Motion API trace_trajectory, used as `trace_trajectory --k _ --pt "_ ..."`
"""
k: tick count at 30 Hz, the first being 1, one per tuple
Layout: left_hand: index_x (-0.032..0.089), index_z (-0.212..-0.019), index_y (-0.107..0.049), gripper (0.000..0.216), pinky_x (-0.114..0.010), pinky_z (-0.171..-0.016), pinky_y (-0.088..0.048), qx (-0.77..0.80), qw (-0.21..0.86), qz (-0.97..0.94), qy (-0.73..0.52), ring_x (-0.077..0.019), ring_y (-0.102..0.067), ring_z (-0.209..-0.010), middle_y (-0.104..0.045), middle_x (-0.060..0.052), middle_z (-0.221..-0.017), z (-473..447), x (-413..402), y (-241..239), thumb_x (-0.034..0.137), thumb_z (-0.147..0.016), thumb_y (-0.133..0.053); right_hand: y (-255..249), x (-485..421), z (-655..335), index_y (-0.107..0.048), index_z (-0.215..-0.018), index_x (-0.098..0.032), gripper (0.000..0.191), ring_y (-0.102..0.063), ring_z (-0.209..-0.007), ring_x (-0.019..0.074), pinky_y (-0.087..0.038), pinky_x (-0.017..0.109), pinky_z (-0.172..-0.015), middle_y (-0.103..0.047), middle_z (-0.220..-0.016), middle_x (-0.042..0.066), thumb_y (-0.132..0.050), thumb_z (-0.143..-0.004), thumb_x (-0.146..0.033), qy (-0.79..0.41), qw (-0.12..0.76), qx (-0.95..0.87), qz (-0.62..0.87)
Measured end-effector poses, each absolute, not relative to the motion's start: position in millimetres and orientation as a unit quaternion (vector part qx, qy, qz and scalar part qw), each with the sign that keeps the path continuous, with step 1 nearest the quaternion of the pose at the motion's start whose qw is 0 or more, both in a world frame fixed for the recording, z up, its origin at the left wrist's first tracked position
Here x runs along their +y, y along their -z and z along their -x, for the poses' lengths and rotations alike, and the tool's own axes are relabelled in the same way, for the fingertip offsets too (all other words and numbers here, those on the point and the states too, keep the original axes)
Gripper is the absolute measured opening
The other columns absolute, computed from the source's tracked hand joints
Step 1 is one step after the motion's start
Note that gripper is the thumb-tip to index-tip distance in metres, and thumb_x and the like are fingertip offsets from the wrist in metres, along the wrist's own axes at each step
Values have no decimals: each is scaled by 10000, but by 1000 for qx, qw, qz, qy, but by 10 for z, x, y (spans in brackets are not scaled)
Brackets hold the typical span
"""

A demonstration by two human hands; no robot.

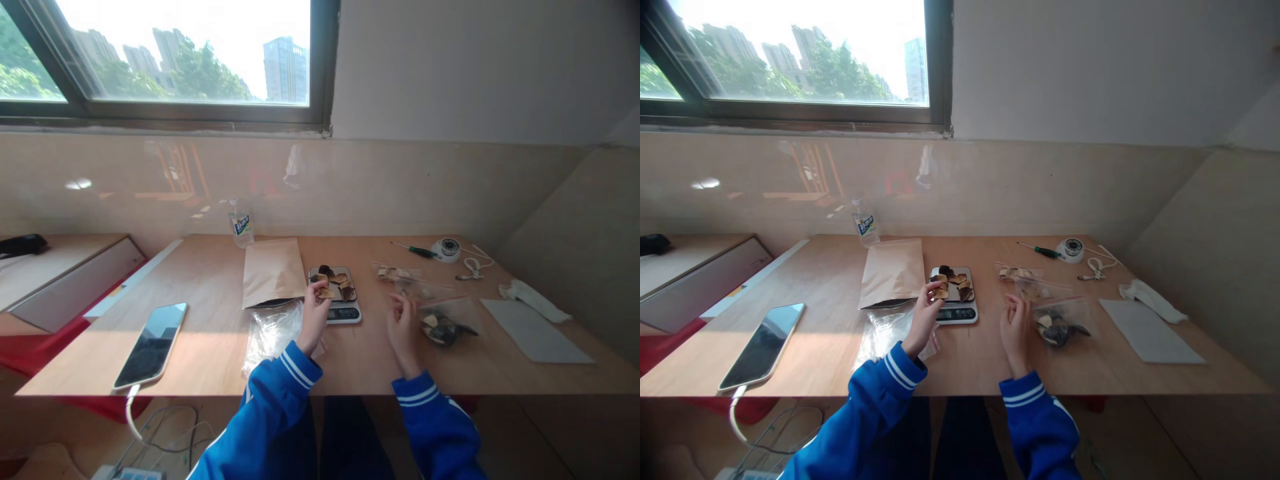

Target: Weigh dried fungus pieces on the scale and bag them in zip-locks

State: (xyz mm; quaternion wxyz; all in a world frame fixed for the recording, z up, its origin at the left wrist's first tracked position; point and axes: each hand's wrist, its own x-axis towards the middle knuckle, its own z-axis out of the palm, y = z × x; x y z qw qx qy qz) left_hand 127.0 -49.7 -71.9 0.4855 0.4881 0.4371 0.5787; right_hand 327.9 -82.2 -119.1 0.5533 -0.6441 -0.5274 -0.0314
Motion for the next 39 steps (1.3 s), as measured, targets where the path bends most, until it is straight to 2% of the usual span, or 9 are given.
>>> trace_trajectory --k 5,8,11,15,17,21,32,35,39 --pt "158 -1022 -555 419 -437 -1070 -287 436 351 -620 -550 -244 -424 -1226 -511 -101 -1162 -1424 -340 623 37 -624 -505 1186 -835 -3289 -577 -961 -171 253 -521 -810 213 -454 389 -744 -550 -916 98 -397 -783 -180 28 558 -521 646" --pt "178 -1074 -537 360 -438 -1078 -274 439 313 -631 -558 -228 -391 -1264 -483 -105 -1236 -1278 -474 532 86 -732 -474 1175 -853 -3279 -587 -951 -170 260 -528 -820 218 -454 387 -747 -549 -897 93 -391 -782 -166 34 552 -528 645" --pt "197 -1020 -560 257 -398 -1002 -361 455 281 -642 -549 -210 -456 -1191 -527 -85 -1177 -1003 -711 504 134 -810 -426 1162 -859 -3261 -603 -917 -170 252 -530 -852 227 -444 405 -792 -544 -891 91 -388 -787 -161 40 534 -546 644" --pt "193 -897 -558 191 -339 -807 -453 550 256 -631 -483 -175 -564 -871 -587 -41 -925 -611 -917 679 165 -825 -384 1158 -863 -3249 -619 -870 -173 241 -526 -890 240 -434 414 -821 -531 -897 95 -386 -809 -179 35 516 -562 646" --pt "193 -835 -550 169 -329 -764 -460 568 262 -655 -424 -171 -568 -794 -581 -24 -829 -471 -949 823 185 -829 -381 1158 -872 -3248 -619 -849 -176 238 -528 -881 239 -433 410 -818 -530 -886 90 -384 -813 -178 31 511 -566 646" --pt "194 -840 -569 195 -324 -763 -460 560 244 -701 -369 -170 -568 -787 -558 -24 -824 -363 -956 994 226 -855 -378 1147 -890 -3230 -615 -838 -185 234 -538 -857 229 -433 394 -807 -545 -877 80 -383 -819 -163 21 499 -586 638" --pt "194 -851 -579 216 -331 -760 -473 556 233 -709 -366 -174 -567 -785 -559 -33 -829 -364 -966 1003 230 -867 -367 1169 -875 -3205 -632 -912 -181 267 -542 -876 233 -427 404 -823 -580 -885 83 -388 -814 -133 22 463 -635 618" --pt "181 -954 -575 224 -349 -783 -486 557 196 -714 -376 -184 -579 -837 -565 -66 -939 -367 -977 1006 216 -854 -378 1173 -876 -3210 -631 -904 -183 264 -546 -876 232 -431 398 -818 -581 -880 82 -389 -811 -132 17 465 -636 616" --pt "184 -1242 -490 409 -425 -930 -426 582 54 -722 -371 -256 -496 -1133 -460 -136 -1305 -349 -915 945 199 -839 -425 1180 -870 -3211 -631 -905 -181 267 -543 -873 231 -429 396 -820 -584 -878 80 -384 -814 -135 13 465 -634 618"
